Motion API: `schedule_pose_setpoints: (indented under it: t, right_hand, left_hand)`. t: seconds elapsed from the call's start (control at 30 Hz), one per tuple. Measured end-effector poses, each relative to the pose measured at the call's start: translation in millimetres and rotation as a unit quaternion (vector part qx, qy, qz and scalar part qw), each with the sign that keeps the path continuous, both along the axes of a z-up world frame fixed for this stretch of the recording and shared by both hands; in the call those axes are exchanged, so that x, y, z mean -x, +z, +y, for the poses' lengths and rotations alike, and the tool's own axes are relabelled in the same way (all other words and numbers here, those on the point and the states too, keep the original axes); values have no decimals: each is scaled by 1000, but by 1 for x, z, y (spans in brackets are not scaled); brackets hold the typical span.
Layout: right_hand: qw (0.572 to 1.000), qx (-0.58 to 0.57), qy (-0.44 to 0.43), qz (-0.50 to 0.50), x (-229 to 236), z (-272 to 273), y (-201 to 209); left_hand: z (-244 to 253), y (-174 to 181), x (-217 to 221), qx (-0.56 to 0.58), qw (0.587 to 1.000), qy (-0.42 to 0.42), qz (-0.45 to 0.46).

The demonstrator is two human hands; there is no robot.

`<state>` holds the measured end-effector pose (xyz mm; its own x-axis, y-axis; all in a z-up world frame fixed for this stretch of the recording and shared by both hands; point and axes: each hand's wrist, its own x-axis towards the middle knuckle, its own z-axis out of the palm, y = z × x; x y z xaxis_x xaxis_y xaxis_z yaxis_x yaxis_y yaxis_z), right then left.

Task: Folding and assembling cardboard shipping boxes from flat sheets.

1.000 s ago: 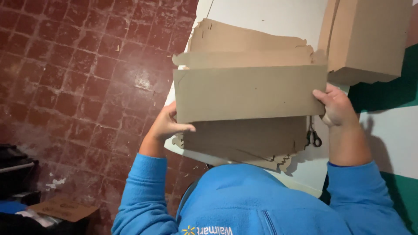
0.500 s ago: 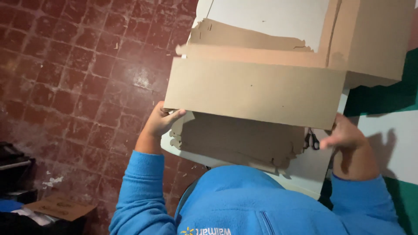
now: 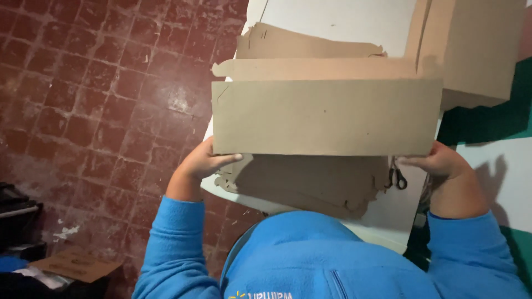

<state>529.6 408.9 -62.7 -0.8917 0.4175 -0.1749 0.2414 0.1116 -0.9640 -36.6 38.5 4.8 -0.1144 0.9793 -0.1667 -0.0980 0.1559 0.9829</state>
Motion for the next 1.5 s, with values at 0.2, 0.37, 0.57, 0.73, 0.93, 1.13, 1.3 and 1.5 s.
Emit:
schedule_pose_setpoints:
  t: [0.2,0.37,0.57,0.73,0.93,1.13,1.3,1.5]
  right_hand:
    - [915,284,98,269,34,-5,11]
    - [876,351,-83,321,66,-32,1]
    - [869,367,-226,243,132,-76,73]
    - [929,273,-185,168,157,-103,109]
    - [975,154,-137,78,176,-140,145]
    - [996,31,-78,-21,183,-156,166]
    - [829,348,-393,-196,182,-140,120]
    - [912,379,-34,152,26,-100,-37]
  left_hand:
    - [4,-19,18,-103,993,43,-41]
    - [11,24,6,-207,964,90,139]
    - [0,-34,34,-161,968,174,-79]
    - [4,-27,41,-155,962,205,-88]
    - [8,-29,42,-166,966,190,-61]
    - [8,-31,28,-113,974,193,28]
    - [16,-17,15,-48,964,262,12]
    - [32,-8,20,-15,963,269,-15]
